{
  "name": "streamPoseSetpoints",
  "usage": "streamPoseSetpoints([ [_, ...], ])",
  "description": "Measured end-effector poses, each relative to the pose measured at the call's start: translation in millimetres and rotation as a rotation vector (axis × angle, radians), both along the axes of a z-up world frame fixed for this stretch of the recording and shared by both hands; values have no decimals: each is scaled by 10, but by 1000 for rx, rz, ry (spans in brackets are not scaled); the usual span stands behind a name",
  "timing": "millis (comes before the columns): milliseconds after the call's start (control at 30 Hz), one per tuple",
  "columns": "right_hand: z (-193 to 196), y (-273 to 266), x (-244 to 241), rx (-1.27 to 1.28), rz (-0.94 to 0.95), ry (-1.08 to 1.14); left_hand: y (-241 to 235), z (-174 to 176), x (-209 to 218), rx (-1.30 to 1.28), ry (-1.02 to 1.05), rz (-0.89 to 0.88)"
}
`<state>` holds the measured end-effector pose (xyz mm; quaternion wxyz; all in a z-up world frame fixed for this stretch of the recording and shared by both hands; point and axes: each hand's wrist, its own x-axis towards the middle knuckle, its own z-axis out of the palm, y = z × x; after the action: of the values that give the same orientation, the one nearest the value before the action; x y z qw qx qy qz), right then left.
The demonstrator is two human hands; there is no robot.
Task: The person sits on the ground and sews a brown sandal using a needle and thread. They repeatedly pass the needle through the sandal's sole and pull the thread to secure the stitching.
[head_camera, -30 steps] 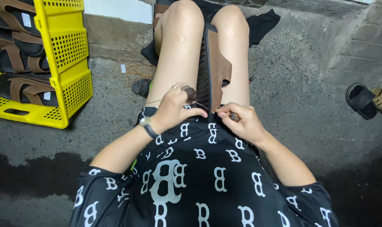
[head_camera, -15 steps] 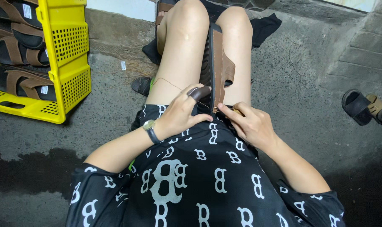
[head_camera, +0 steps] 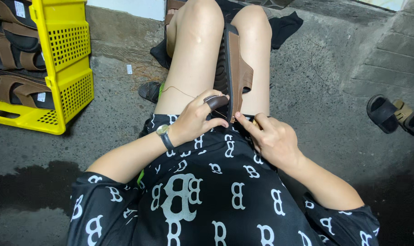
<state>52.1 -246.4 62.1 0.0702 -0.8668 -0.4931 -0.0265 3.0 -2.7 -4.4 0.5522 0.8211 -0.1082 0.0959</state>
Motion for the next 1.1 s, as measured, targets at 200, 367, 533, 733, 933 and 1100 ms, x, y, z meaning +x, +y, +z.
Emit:
streamPoseSetpoints([
  [200, -599, -5, -47, 106, -25, 23, -6, -263, 68, -47, -61, 60],
  [367, -699, 165, 16, 265, 42, 128, 38, -260, 39, -21, -101, 68],
  [533, -688, 65, 16, 291, 21, 248, -6, -254, -18, 132, -182, 61],
  [733, -392, 152, -37, 178, -18, 269, -35, 0, -176, 160, -183, 98],
  [933, -653, 53, -73, 288, -109, 354, -85, -84, -269, -1007, 544, -193],
  [1100, -711, 76, -141, 473, -158, 320, -257, -427, -209, -604, 480, -68],
])
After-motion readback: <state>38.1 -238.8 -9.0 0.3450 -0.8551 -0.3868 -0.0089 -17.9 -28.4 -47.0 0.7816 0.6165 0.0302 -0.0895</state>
